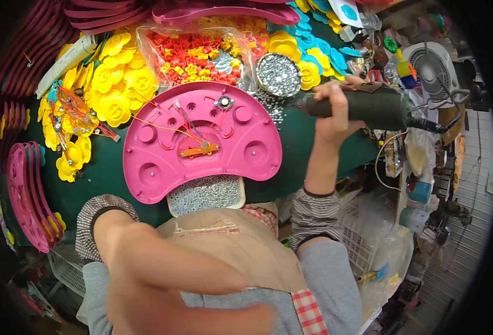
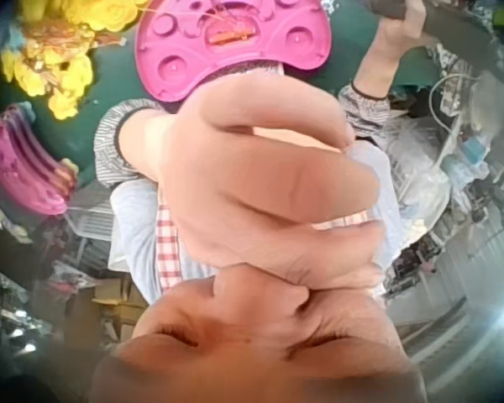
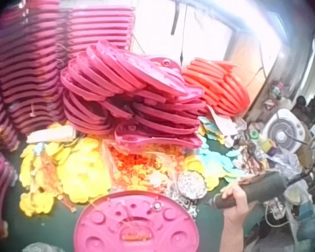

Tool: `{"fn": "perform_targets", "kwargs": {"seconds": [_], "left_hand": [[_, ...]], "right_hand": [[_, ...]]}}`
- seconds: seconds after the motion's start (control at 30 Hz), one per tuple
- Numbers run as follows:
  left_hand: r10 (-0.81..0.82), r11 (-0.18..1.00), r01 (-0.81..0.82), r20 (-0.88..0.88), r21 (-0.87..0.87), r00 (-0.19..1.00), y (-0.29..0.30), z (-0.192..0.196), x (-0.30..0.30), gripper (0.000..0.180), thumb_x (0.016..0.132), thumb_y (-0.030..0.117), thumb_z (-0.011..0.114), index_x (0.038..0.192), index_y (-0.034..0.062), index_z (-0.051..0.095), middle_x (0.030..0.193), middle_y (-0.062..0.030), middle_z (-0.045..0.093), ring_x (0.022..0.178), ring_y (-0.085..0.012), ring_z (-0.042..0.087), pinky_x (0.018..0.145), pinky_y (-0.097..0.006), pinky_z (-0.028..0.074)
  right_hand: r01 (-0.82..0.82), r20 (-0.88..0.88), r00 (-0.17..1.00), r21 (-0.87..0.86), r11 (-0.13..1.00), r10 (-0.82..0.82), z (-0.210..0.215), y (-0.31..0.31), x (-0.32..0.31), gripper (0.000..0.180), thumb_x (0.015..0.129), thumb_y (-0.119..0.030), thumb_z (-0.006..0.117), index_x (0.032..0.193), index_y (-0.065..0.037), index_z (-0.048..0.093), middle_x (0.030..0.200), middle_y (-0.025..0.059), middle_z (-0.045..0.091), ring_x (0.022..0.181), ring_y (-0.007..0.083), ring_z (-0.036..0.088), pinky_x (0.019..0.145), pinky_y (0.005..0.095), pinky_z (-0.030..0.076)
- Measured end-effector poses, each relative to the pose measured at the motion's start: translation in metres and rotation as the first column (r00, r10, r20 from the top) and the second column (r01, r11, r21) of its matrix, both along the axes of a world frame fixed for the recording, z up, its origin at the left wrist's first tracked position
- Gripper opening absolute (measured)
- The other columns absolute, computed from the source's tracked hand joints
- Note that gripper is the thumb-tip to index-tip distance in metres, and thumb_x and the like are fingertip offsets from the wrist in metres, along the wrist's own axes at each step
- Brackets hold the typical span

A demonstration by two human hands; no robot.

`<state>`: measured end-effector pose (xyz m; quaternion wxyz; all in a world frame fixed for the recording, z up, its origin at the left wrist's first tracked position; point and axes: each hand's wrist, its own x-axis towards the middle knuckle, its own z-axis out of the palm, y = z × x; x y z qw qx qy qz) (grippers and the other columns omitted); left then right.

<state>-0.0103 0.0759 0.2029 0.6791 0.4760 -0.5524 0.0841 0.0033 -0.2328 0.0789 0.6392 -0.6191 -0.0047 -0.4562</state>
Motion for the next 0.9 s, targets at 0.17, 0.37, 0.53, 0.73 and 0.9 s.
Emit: {"fn": "perform_targets", "kwargs": {"seconds": [0.17,0.37,0.53,0.73,0.9], "left_hand": [[0.121,0.929,-0.179,-0.193,-0.324,0.974,-0.048,-0.015,-0.038,0.014,0.09,0.017,0.08,0.093,0.0063,0.073,0.098,-0.0041,0.068,0.085,-0.0279,0.065,0.076,-0.04,0.056],[-0.217,0.969,0.182,-0.226,-0.166,0.95,-0.011,-0.017,-0.005,0.013,0.093,0.014,0.077,0.1,0.0038,0.079,0.102,-0.0058,0.07,0.091,-0.0255,0.068,0.08,-0.042,0.058],[-0.184,0.976,0.166,-0.128,-0.138,0.974,-0.021,-0.014,0.0,0.019,0.099,0.016,0.069,0.106,0.0027,0.081,0.113,-0.0079,0.073,0.097,-0.0268,0.07,0.084,-0.041,0.057],[-0.116,0.969,0.105,-0.04,-0.224,0.992,-0.013,-0.027,-0.005,0.026,0.1,0.013,0.068,0.12,-0.0016,0.076,0.124,-0.0164,0.071,0.108,-0.0289,0.07,0.093,-0.043,0.058],[-0.114,0.896,0.125,-0.052,0.426,0.992,0.063,-0.03,0.062,0.023,0.092,0.013,0.067,0.111,0.0099,0.079,0.116,-0.0143,0.077,0.106,-0.0282,0.072,0.092,-0.046,0.058]], "right_hand": [[0.489,-0.236,0.811,-0.228,0.842,-0.535,-0.027,-0.054,-0.022,0.021,0.086,-0.006,0.084,0.1,0.004,0.073,0.099,0.0081,0.075,0.081,0.0168,0.072,0.08,0.0337,0.058],[0.515,-0.101,0.801,-0.388,0.764,-0.591,-0.014,-0.078,-0.035,0.082,0.087,-0.009,0.086,0.151,0.002,0.037,0.146,0.0167,0.049,0.131,0.0269,0.055,0.113,0.0412,0.044],[0.594,0.505,0.794,-0.526,0.609,-0.338,0.037,-0.006,-0.036,0.064,0.084,0.009,0.07,0.142,0.003,0.043,0.14,0.0193,0.051,0.128,0.0277,0.057,0.114,0.0466,0.045],[-0.374,-0.31,0.926,-0.833,0.408,0.216,0.005,0.101,0.055,0.032,0.081,0.008,0.07,0.111,-0.003,0.075,0.108,0.0099,0.073,0.103,0.0285,0.071,0.087,0.0401,0.058],[-0.406,-0.398,0.903,-0.914,0.015,0.162,-0.039,0.118,0.093,0.024,0.082,-0.011,0.072,0.106,-0.012,0.077,0.105,0.003,0.073,0.102,0.0249,0.069,0.09,0.0397,0.053]]}}
